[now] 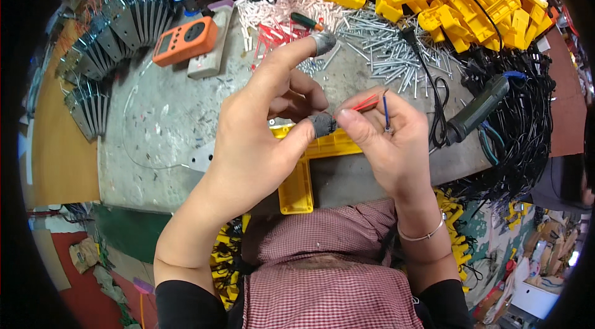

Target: The person assembles a yellow handheld electronic device by soldering wires with a soldering iron and installing components with screws and nuts using a power drill.

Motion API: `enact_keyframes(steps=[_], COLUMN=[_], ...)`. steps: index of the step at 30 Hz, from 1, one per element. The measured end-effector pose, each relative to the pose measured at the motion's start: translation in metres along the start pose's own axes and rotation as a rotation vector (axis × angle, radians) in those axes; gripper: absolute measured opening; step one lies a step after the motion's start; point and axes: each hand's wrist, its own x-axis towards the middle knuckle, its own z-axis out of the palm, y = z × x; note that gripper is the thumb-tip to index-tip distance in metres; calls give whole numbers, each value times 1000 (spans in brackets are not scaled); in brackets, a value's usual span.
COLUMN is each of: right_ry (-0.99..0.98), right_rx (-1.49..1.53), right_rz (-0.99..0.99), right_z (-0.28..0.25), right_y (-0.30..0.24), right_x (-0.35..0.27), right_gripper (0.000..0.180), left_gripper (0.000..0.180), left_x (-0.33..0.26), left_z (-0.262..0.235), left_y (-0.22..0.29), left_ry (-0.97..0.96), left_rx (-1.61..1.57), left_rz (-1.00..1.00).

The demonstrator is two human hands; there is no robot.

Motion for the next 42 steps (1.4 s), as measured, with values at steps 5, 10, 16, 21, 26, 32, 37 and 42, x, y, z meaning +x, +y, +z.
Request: enact_keyframes(steps=[5, 10, 16, 21, 26, 32, 37, 42], right_ry=[15, 40, -21, 14, -22, -121, -269, -402], right_rx=[-42, -176, -146, 132, -231, -600, -862, -770], right_rz=[-69, -83, -34, -10, -50, -182, -205, -83], right_z=[4, 6, 9, 19, 11, 17, 20, 19], right_y=[1, 9, 7, 12, 4, -5, 14, 1], right_x=[-9, -11, -8, -10, -12, -7, -1, -11], right_gripper=[10, 11, 11, 7, 5, 13, 14, 13], left_gripper=[58, 54, 46, 44, 65, 60, 63, 63], left_x=[-9, -16, -27, -39, -52, -50, -51, -51], left_z=[-4, -2, -4, -5, -20, -30, -29, -23], left_y=[-2, -2, -13, -13, -20, -17, -18, -20], left_ry=[-73, -61, -28, 119, 74, 15, 94, 124], left_rx=[-96, -124, -107, -357, -79, 143, 273, 352], left_rz=[-110, -163, -23, -92, -56, 36, -15, 47])
